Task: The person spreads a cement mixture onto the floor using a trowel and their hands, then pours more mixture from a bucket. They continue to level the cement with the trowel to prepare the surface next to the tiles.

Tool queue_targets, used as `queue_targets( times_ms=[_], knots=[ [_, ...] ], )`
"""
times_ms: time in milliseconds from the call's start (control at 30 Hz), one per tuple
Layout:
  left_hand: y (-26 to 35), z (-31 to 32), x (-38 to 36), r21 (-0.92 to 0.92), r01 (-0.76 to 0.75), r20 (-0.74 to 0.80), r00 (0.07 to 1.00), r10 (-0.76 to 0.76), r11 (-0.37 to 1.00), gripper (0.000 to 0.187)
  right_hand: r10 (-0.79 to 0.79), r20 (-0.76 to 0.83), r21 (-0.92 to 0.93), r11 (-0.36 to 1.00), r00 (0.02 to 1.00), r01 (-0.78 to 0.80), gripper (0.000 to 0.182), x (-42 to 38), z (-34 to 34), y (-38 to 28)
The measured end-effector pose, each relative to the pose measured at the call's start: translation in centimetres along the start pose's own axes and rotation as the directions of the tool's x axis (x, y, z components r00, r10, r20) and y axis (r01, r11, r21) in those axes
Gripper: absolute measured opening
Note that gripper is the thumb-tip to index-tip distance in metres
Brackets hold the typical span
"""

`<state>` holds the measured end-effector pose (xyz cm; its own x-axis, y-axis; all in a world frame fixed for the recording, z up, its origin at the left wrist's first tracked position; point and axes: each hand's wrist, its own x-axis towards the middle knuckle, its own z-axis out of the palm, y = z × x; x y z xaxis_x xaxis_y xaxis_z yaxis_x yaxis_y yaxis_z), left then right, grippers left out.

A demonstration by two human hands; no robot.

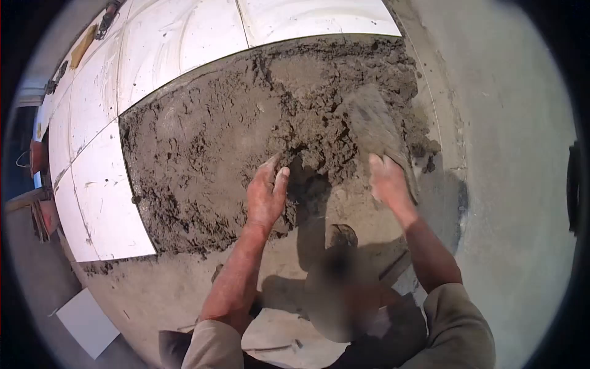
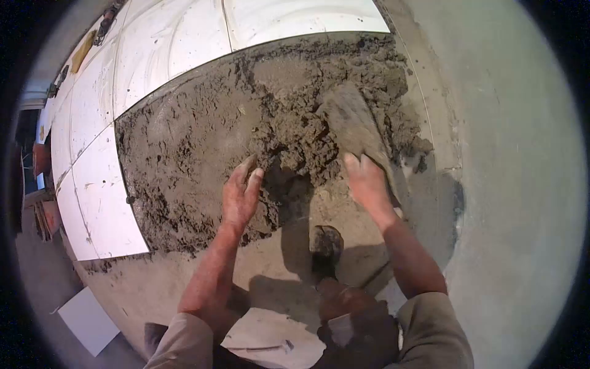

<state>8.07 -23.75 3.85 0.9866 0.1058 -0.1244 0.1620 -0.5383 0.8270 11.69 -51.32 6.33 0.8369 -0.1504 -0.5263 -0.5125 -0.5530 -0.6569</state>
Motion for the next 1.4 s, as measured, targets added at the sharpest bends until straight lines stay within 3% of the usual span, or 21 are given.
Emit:
queue_targets(
  times_ms=[33, 133, 167, 200, 267, 400, 433, 533, 600, 733, 767, 800, 867, 933, 1067, 1200, 1267, 1300, 1333, 1367, 1400],
  knots=[
    [-0.3, 0.3, 0.1, 0.010, 0.028, -0.002, 1.000, -0.028, 1.000, 0.047, 0.030, 0.014, 0.163, 0.986, 0.999, -0.031, 0.035, -2.2, -1.2, -1.0],
    [-1.6, 1.1, -0.4, -0.023, -0.017, -0.004, 1.000, 0.017, 1.000, 0.046, -0.107, -0.011, 0.036, 0.994, 0.994, 0.107, 0.036, -5.0, 0.0, 0.3],
    [-2.4, 1.8, -1.1, -0.048, 0.018, -0.016, 1.000, -0.019, 0.999, 0.047, -0.156, 0.040, -0.307, 0.938, 0.987, 0.161, 0.039, -4.3, 2.8, 2.0],
    [-2.7, 1.9, -1.1, -0.046, -0.011, -0.042, 0.999, 0.009, 0.999, 0.047, -0.187, 0.100, -0.611, 0.763, 0.977, 0.209, 0.044, -3.4, 5.0, 2.4],
    [-3.1, 1.9, -1.2, -0.026, 0.023, -0.045, 0.999, -0.024, 0.999, 0.049, -0.235, 0.162, -0.653, 0.703, 0.958, 0.283, 0.044, -1.1, 7.9, -0.9],
    [-3.1, -0.4, 0.9, 0.114, -0.016, -0.097, 0.995, 0.027, 0.993, 0.042, -0.328, 0.099, -0.646, 0.697, 0.939, 0.312, 0.045, 1.0, 8.8, -3.4],
    [-2.4, -1.2, 1.3, 0.000, -0.082, -0.124, 0.989, 0.081, 0.997, 0.042, -0.336, 0.070, -0.646, 0.702, 0.939, 0.300, 0.045, 1.1, 8.4, -4.2],
    [-1.4, -2.5, 1.5, -0.073, -0.097, -0.223, 0.972, 0.079, 0.993, 0.042, -0.372, -0.048, -0.565, 0.775, 0.927, 0.282, 0.046, -0.6, 7.0, -4.8],
    [-2.3, -1.7, 1.9, -0.159, -0.064, -0.223, 0.975, 0.028, 0.985, 0.043, -0.355, -0.009, -0.566, 0.772, 0.935, 0.288, 0.048, -4.1, 5.1, -5.1],
    [-3.8, 0.2, 1.9, -0.181, -0.021, -0.255, 0.966, -0.026, 0.983, 0.044, -0.347, 0.226, -0.668, 0.625, 0.910, 0.404, 0.046, -7.2, 6.3, -1.9],
    [-3.8, 0.2, 2.1, -0.327, -0.010, -0.293, 0.952, -0.092, 0.945, 0.044, -0.346, 0.299, -0.680, 0.577, 0.889, 0.453, 0.044, -6.4, 7.3, -0.8],
    [-3.9, 0.2, 2.5, -0.466, -0.006, -0.323, 0.932, -0.164, 0.885, 0.043, -0.344, 0.289, -0.683, 0.580, 0.893, 0.444, 0.044, -4.5, 7.9, -0.5],
    [-4.1, -1.1, 3.3, -0.414, 0.021, -0.314, 0.935, -0.165, 0.910, 0.042, -0.462, 0.106, -0.726, 0.569, 0.881, 0.386, 0.043, 0.1, 8.8, -1.5],
    [-3.1, -2.6, 3.4, -0.409, -0.063, -0.352, 0.931, -0.093, 0.910, 0.042, -0.412, 0.127, -0.697, 0.610, 0.902, 0.377, 0.043, 1.9, 9.1, -4.1],
    [-4.3, -3.7, 3.9, -0.411, -0.027, -0.364, 0.921, -0.137, 0.911, 0.041, -0.306, 0.065, -0.717, 0.648, 0.950, 0.258, 0.045, 2.4, 9.0, -6.9],
    [-4.0, -3.0, 3.3, -0.400, -0.040, -0.333, 0.937, -0.105, 0.916, 0.039, -0.125, 0.077, -0.579, 0.802, 0.989, 0.146, 0.053, 1.2, 7.3, -8.1],
    [-3.6, -2.6, 2.8, -0.376, -0.021, -0.283, 0.955, -0.093, 0.926, 0.039, -0.063, -0.075, -0.262, 0.964, 0.995, 0.041, 0.060, -0.9, 4.1, -6.0],
    [-4.4, -1.7, 3.0, -0.390, -0.008, -0.264, 0.959, -0.104, 0.921, 0.040, 0.086, -0.142, -0.019, 0.996, 0.986, -0.090, 0.059, -4.9, 2.1, -7.0],
    [-4.8, -1.1, 3.1, -0.402, 0.012, -0.245, 0.962, -0.120, 0.916, 0.040, -0.111, -0.312, 0.190, 0.966, 0.944, 0.176, 0.057, -2.1, 1.0, 1.7],
    [-4.1, -1.1, 3.0, -0.410, 0.017, -0.244, 0.962, -0.127, 0.912, 0.041, -0.211, -0.366, -0.281, 0.954, 0.906, 0.109, 0.065, -3.7, -2.7, 2.9],
    [-3.9, -1.3, 3.1, -0.412, 0.024, -0.238, 0.962, -0.133, 0.911, 0.041, 0.073, -0.416, -0.034, 0.995, 0.906, -0.095, 0.057, -6.3, -4.8, 0.9]
  ],
)
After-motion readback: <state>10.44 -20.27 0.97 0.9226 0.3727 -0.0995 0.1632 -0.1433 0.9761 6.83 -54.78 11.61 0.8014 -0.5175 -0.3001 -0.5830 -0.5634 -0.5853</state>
